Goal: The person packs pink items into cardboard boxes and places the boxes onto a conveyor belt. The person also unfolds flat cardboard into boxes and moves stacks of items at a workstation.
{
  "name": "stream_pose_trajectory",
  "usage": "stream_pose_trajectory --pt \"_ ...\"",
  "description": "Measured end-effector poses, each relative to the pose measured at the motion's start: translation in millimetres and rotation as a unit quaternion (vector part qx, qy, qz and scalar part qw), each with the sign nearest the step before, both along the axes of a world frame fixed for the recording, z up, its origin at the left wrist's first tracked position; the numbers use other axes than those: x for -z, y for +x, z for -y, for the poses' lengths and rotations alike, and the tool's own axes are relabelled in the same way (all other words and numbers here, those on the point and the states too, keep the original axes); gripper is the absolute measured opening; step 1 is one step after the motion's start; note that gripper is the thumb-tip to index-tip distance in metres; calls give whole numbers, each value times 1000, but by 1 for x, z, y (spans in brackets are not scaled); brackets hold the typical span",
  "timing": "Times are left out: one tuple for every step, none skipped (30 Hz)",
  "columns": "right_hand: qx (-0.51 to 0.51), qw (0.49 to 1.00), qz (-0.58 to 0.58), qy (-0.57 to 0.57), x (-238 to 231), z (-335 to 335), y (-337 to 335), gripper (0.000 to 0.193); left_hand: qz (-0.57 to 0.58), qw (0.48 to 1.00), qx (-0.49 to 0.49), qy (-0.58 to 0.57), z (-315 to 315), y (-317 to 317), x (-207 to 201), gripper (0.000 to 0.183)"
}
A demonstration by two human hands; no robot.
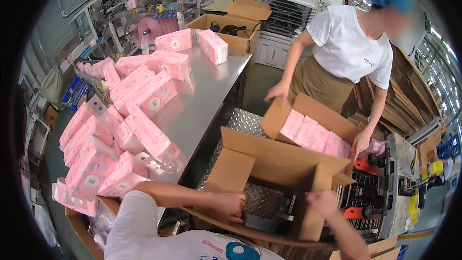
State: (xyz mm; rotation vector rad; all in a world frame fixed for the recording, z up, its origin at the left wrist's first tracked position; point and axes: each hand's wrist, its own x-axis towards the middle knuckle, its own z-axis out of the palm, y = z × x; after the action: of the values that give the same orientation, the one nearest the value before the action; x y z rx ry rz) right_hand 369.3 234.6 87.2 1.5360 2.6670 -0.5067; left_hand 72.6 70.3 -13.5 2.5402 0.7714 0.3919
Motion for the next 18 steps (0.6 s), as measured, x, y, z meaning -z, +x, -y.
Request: stream_pose_trajectory --pt "-17 999 16 -26 37 14 3 33 -78 997 25 -3 -5 6 36 29" --pt "-51 984 152 -78 54 26 5 36 -76 997 4 -18 -7 12 57 24" --pt "-55 966 157 -198 66 37 19 43 -72 997 -20 -36 -7 19 73 22" --pt "-210 952 58 -216 124 37 85 55 -65 996 -38 -45 -19 26 76 24" --pt "-236 928 -28 -286 82 56 77 52 16 994 -104 35 -18 18 75 31" --pt "-253 913 -99 -305 29 81 56 49 96 974 -164 121 -22 14 66 44" --pt "-264 906 -140 -300 -1 99 47 48 80 961 -206 163 -46 11 27 57" --pt "-264 913 -147 -274 -19 109 41 47 60 922 -259 281 -67 6 -24 60" --pt "-248 935 -124 -222 -26 111 36 48 34 876 -317 362 -92 -3 -71 59" --pt "-222 964 -51 -140 -16 92 39 61 28 870 -365 330 -123 -15 -80 57" --pt "-193 978 29 -67 -5 72 42 90 24 861 -413 294 -138 -24 -77 57" --pt "-114 989 26 93 19 65 44 97 -14 900 -404 160 -133 -20 -81 58" --pt "-30 966 25 254 47 60 44 104 -48 921 -386 25 -126 -14 -93 60" --pt "57 965 -47 251 88 61 52 106 -78 926 -356 -103 -122 -12 -100 62" --pt "161 962 -29 218 129 68 66 94 -94 927 -362 -19 -97 -7 -86 68" --pt "241 922 -268 138 126 65 57 87 -46 910 -400 103 -65 0 -43 71" --pt "324 845 -417 80 134 52 68 80 -78 915 -392 56 -30 1 -20 73" --pt "391 723 -567 50 143 38 79 74 -68 922 -368 97 -1 -17 27 71"
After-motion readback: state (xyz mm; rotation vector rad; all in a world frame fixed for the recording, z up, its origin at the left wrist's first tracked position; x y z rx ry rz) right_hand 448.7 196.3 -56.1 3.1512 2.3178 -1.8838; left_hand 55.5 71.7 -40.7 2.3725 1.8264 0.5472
